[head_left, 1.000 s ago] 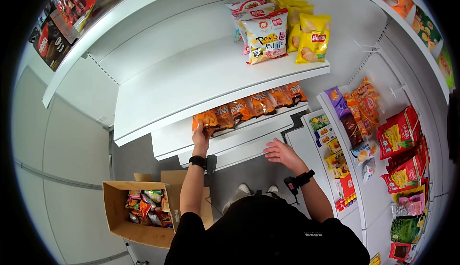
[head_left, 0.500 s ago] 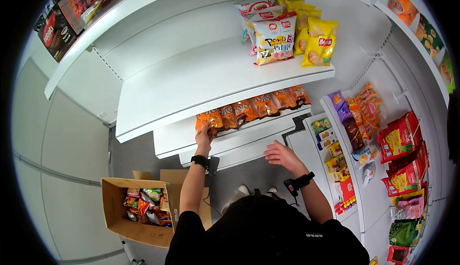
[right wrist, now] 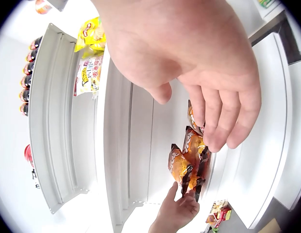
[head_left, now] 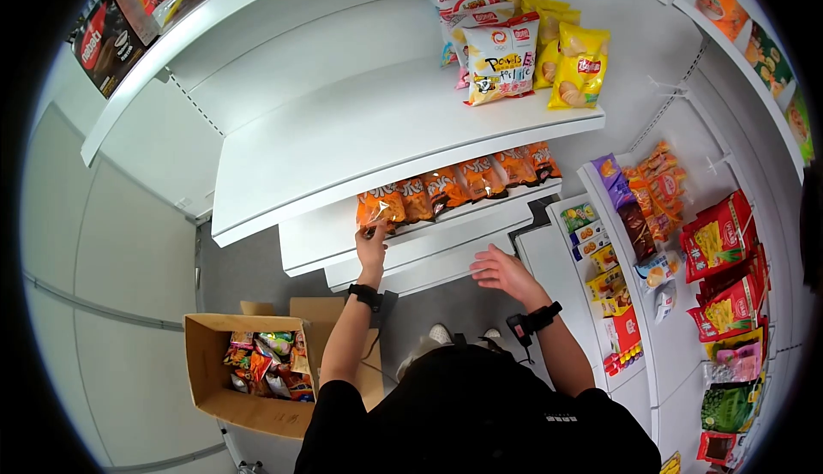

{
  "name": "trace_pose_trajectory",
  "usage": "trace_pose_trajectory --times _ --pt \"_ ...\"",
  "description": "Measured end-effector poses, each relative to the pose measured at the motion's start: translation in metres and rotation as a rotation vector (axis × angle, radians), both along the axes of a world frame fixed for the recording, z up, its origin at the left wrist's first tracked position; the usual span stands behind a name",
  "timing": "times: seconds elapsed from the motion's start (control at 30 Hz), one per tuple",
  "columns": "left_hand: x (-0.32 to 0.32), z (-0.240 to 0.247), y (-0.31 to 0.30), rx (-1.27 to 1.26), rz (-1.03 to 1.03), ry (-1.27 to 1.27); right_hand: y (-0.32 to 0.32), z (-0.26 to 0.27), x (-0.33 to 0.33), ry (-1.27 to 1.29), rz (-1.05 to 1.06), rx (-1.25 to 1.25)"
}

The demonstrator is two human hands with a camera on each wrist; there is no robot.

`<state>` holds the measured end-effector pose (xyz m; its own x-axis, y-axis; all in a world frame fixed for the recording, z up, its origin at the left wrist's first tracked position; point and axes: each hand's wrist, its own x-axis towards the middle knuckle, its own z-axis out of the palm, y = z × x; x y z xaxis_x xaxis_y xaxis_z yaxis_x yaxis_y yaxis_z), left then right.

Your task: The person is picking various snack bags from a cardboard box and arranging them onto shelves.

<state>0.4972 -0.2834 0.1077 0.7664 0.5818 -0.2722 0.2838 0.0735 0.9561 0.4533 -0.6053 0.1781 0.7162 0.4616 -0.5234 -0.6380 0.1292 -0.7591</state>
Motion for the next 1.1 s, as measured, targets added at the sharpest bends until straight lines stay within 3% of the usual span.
trace_pose_trajectory --times 0.2,0.47,0.8,1.1 --pt "-0.017 -0.002 0.002 0.039 -0.035 0.035 0.018 0.004 -0.007 0.023 0.016 0.031" --pt "-0.067 0.020 0.001 0.072 0.118 -0.090 0.029 -0.003 -0.020 0.038 -0.058 0.029" --pt "-0.194 0.017 0.016 -0.154 0.277 -0.340 0.006 -0.025 -0.039 0.097 -0.183 0.114" --pt "-0.328 0.025 -0.012 -0.158 0.521 -0.205 -0.004 -0.038 -0.085 0.175 -0.088 0.194"
